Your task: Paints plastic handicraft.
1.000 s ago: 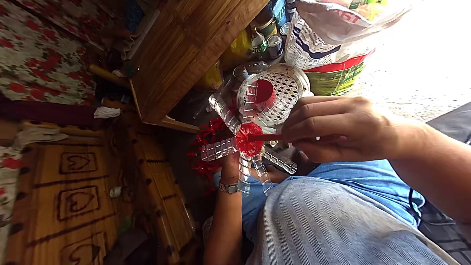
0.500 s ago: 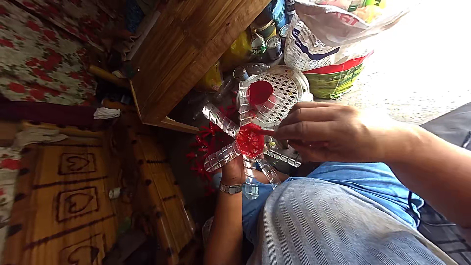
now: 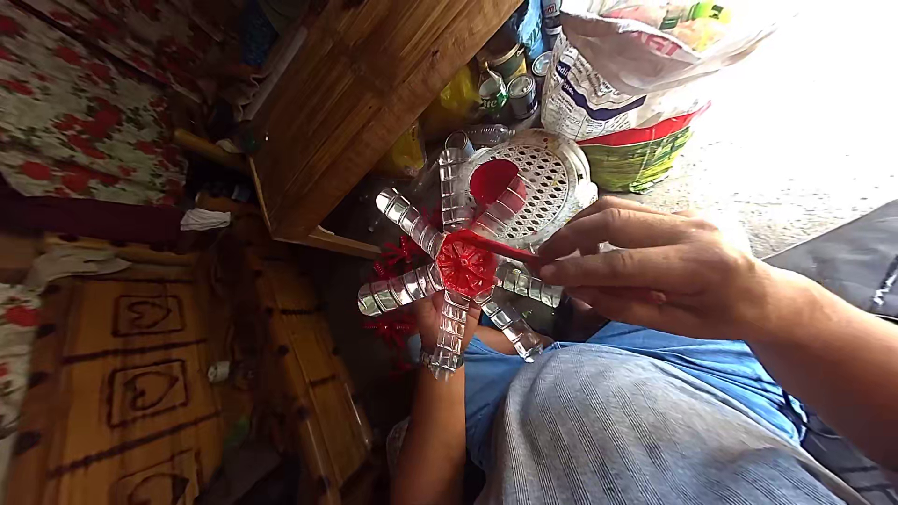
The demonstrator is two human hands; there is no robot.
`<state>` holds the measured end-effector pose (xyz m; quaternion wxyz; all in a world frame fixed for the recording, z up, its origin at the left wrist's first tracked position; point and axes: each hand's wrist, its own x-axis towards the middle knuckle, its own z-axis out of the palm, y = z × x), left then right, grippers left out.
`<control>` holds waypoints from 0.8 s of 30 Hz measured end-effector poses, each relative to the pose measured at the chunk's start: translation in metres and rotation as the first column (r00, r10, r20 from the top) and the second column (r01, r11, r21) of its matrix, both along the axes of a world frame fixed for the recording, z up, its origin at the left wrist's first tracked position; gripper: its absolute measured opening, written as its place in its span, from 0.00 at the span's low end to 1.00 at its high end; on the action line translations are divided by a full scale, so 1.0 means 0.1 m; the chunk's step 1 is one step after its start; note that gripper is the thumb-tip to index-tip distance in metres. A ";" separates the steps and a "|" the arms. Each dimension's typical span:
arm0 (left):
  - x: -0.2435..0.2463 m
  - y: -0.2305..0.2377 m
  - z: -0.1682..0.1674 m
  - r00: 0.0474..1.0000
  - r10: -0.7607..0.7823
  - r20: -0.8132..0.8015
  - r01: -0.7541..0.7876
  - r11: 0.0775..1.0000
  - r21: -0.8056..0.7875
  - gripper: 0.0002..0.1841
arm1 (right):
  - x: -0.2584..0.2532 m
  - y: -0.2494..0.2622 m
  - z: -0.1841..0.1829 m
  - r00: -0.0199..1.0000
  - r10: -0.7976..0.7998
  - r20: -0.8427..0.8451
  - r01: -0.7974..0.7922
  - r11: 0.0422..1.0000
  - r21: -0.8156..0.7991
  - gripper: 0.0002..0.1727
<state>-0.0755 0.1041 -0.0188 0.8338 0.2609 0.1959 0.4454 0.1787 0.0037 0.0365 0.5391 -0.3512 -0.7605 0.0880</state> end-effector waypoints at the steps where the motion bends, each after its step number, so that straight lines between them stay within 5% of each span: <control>1: 0.01 -0.01 0.02 0.999 0.027 -0.041 -0.028 0.999 -0.021 0.18 | 0.00 -0.02 -0.01 1.000 -0.012 0.001 0.012 1.000 -0.009 0.12; 7: 0.00 -0.03 0.06 0.999 0.043 -0.015 -0.044 0.998 -0.051 0.16 | -0.12 -0.12 -0.09 0.998 -0.065 0.019 0.065 0.997 0.041 0.15; 13: -0.04 -0.05 -0.06 0.998 0.003 0.066 -0.013 0.989 0.149 0.14 | -0.28 -0.08 -0.12 0.989 -0.135 0.061 0.126 0.983 0.134 0.14; 24: -0.11 0.06 -0.07 0.998 -0.057 0.037 0.047 0.975 0.215 0.23 | -0.30 -0.04 -0.05 0.991 -0.122 -0.050 0.118 0.990 -0.071 0.13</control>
